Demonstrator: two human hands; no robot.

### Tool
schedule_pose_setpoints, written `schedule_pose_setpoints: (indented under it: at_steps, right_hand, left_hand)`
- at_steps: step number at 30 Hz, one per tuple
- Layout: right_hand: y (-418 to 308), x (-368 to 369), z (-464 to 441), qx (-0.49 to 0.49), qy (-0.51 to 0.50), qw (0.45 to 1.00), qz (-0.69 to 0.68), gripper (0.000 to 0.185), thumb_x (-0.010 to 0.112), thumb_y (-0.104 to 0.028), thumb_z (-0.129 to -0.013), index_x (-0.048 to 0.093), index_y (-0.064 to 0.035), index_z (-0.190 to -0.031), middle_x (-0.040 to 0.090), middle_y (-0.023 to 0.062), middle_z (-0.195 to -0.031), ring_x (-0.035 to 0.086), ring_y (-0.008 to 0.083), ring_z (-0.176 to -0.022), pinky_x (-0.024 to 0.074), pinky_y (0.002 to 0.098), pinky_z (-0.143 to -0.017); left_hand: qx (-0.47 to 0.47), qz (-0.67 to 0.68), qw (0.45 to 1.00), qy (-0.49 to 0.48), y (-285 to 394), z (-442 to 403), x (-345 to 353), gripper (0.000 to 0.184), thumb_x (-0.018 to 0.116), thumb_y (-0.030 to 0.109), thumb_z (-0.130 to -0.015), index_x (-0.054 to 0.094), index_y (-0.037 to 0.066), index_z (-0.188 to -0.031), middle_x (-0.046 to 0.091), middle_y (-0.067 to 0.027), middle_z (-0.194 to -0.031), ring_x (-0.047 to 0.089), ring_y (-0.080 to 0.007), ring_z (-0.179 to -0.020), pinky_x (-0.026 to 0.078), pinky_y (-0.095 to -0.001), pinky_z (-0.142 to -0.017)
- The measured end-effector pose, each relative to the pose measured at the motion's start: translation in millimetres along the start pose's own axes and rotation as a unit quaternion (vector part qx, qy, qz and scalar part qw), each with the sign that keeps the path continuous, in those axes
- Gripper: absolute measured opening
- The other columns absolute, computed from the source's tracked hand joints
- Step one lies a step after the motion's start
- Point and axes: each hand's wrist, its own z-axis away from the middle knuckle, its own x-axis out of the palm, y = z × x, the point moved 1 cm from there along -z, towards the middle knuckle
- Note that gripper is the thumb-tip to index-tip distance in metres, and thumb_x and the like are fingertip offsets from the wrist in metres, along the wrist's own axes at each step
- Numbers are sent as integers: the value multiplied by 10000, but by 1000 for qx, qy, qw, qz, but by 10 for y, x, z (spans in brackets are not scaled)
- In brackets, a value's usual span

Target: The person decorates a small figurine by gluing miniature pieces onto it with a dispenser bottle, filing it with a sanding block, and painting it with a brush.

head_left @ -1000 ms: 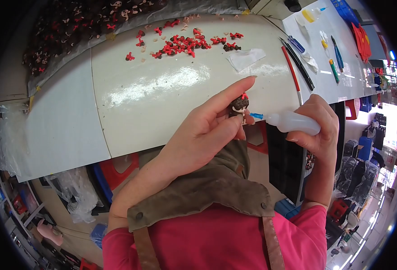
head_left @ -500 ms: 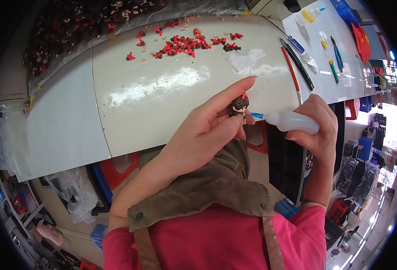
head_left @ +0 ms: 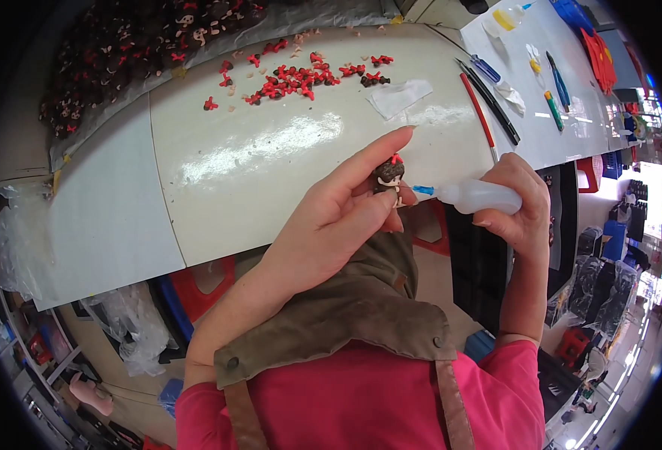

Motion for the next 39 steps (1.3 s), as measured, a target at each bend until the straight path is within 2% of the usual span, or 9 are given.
schedule_pose_setpoints:
  at_steps: [8,16,17,19,21,23,27,30,39]
  right_hand:
    - [679,-279,148,171,319,899,-249,375,709,-221,-846,578,19,-1102,629,48,-1007,575,112,-904,465,258,-781]
    - [1627,-576,-146,210,323,922,21,372,701,-272,-848,558,1,-1058,649,111,-852,615,155,-797,486,305,-698]
    - [1747,-615,-104,269,270,909,172,398,686,-315,-851,557,0,-1056,668,135,-921,631,200,-830,492,335,-731]
    - [1758,-547,-113,226,313,919,74,438,694,-337,-844,569,-14,-1113,676,138,-933,642,244,-890,485,347,-803]
    - [1813,-570,-38,125,385,887,221,573,727,-362,-831,538,28,-1204,605,165,-1174,559,240,-1126,428,360,-952]
    - [1058,-427,-81,150,436,875,145,533,706,-314,-865,530,36,-1226,578,169,-1204,540,239,-1154,420,355,-967]
    - [18,264,-120,99,262,958,-66,398,670,-93,-829,561,-28,-1205,622,71,-1131,584,148,-962,452,272,-844]
    - [-313,735,-234,14,61,978,-199,478,650,-42,-774,528,-38,-1236,560,113,-1272,548,208,-1110,443,309,-875]
    - [-322,937,-370,40,11,943,-330,358,654,-7,-823,582,-28,-1173,629,75,-1096,635,164,-948,504,293,-843]
  left_hand:
    - [-44,13,999,23,70,-2,8,577,426,32,-918,310,83,-1481,597,-108,-1100,566,-117,-849,470,-256,-822]
    - [-7,-56,996,65,129,27,-63,614,442,34,-873,318,76,-1473,610,-120,-1059,560,-126,-805,475,-271,-798]
    - [-8,-81,993,86,121,47,-79,629,457,38,-857,322,69,-1470,616,-120,-1044,556,-129,-787,475,-272,-775]
    - [31,-102,993,43,105,94,-150,594,436,14,-898,314,83,-1475,586,-110,-1099,559,-119,-854,479,-269,-823]
    - [56,-109,992,22,104,116,-173,578,427,-10,-922,297,75,-1479,560,-99,-1136,554,-117,-905,476,-272,-860]
    - [58,-116,991,29,116,133,-163,579,420,-13,-925,282,65,-1482,559,-103,-1141,552,-123,-930,473,-275,-869]
    - [54,-139,989,-6,98,123,-194,579,405,-15,-932,259,54,-1488,550,-113,-1162,548,-141,-999,469,-282,-882]
    - [42,-129,991,3,85,118,-176,576,401,-11,-937,254,57,-1490,545,-118,-1175,543,-149,-1039,469,-287,-885]
    - [55,-143,988,10,91,113,-156,599,398,-11,-930,216,32,-1499,510,-93,-1223,530,-129,-1037,472,-277,-880]
